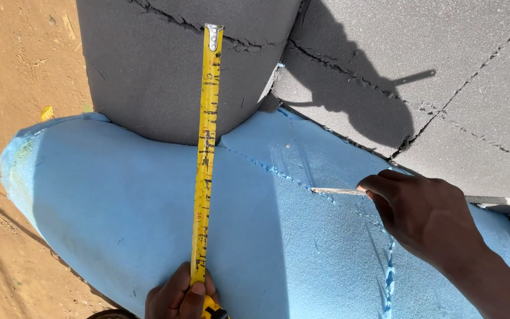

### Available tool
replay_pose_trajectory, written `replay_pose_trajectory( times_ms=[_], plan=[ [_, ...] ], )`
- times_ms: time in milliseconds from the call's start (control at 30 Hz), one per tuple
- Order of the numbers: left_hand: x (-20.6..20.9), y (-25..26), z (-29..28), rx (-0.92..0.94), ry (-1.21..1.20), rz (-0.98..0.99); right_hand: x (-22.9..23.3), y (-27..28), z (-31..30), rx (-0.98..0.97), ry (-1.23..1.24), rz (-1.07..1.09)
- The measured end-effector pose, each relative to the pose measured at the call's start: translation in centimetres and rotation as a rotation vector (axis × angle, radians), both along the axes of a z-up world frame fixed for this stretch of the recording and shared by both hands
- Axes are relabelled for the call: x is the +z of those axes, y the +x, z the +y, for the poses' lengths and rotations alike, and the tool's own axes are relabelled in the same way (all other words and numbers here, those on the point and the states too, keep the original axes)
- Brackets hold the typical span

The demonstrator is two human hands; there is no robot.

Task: Measuring and marking foam components for furniture upholstery using a tape measure and a marking tool.

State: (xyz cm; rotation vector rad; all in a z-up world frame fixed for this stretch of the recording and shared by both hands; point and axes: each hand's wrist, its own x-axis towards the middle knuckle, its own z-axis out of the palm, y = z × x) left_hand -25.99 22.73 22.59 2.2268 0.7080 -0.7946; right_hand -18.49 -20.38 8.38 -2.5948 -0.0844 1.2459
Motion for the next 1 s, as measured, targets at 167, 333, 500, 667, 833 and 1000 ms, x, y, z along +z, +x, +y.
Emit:
replay_pose_trajectory(
  times_ms=[167,333,500,667,833,1000],
  plan=[
    [0.2,0.1,0.3,0.035,0.003,0.016,-0.3,0.7,1.9,-0.082,0.129,-0.116],
    [0.4,0.1,0.6,0.091,0.031,0.054,0.0,-1.7,-0.8,-0.070,0.096,-0.027],
    [0.0,-0.1,1.7,0.071,0.018,0.071,1.0,-5.9,-6.8,0.003,-0.121,0.195],
    [-0.3,0.1,2.3,0.078,0.041,0.125,1.6,-5.3,-6.3,-0.012,-0.163,0.201],
    [-0.6,-0.1,3.5,0.154,0.008,0.150,0.8,-3.8,-2.8,-0.130,0.030,0.073],
    [0.0,0.5,2.0,0.213,0.057,0.099,1.1,-3.8,-2.3,-0.163,0.064,0.032]
  ],
)
